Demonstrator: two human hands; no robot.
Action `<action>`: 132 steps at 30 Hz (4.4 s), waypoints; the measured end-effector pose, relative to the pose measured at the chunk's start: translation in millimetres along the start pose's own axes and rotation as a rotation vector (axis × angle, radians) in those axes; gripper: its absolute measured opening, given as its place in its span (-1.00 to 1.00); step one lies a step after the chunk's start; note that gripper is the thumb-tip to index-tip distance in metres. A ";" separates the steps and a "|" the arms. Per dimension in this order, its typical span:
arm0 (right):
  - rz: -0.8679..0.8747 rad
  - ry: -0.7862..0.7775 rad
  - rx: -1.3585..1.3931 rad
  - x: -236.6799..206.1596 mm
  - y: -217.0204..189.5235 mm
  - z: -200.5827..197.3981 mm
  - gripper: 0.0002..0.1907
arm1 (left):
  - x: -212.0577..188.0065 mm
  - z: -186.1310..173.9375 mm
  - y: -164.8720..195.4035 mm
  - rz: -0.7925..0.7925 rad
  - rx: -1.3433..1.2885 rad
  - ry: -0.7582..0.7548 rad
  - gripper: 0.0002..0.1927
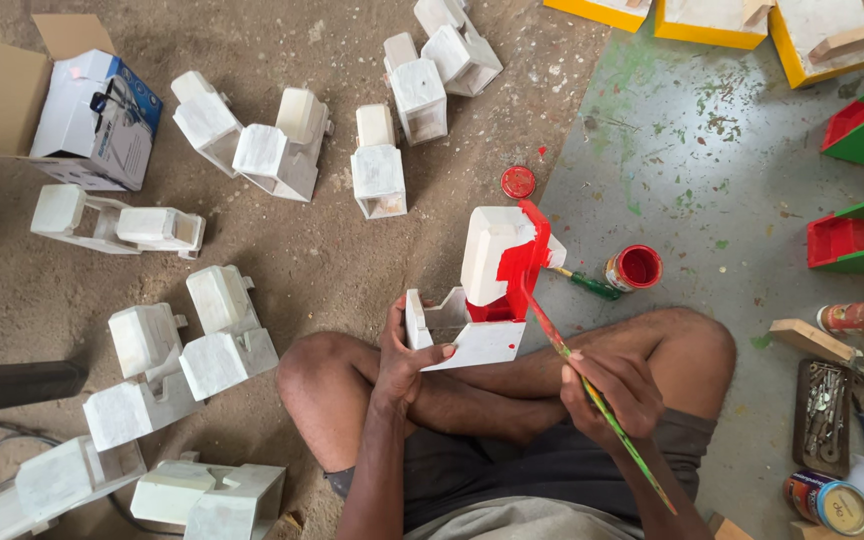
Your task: The person sits on the floor and paints white wooden blocks red using a paintbrush. They repeatedly dip the brush into a red paint can and apply paint to the sides and edges of each block, turning the blocks to cover multiple faces.
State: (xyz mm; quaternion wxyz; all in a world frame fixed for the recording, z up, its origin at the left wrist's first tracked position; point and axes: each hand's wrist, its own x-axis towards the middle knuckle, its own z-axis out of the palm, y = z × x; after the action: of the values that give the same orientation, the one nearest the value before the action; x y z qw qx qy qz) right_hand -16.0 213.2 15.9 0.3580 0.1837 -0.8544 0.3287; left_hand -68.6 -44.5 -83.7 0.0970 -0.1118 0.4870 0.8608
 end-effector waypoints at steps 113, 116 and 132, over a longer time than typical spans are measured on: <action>0.671 0.245 0.876 -50.0 60.6 26.4 -0.83 | 1.6 0.5 -0.7 -0.014 -0.001 -0.013 0.04; 0.714 0.244 0.825 -48.3 62.6 27.4 -0.81 | 1.4 1.1 0.5 -0.054 0.019 0.010 0.06; 0.515 0.118 0.277 -19.9 29.1 -1.0 -0.87 | -0.5 3.0 3.3 -0.034 0.001 -0.005 0.04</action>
State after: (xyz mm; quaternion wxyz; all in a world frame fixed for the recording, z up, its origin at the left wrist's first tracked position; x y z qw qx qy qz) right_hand -18.0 236.3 -10.7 0.2833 -0.0113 -0.7977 0.5323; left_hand -69.4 -43.6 -79.4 0.1132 -0.1177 0.4852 0.8590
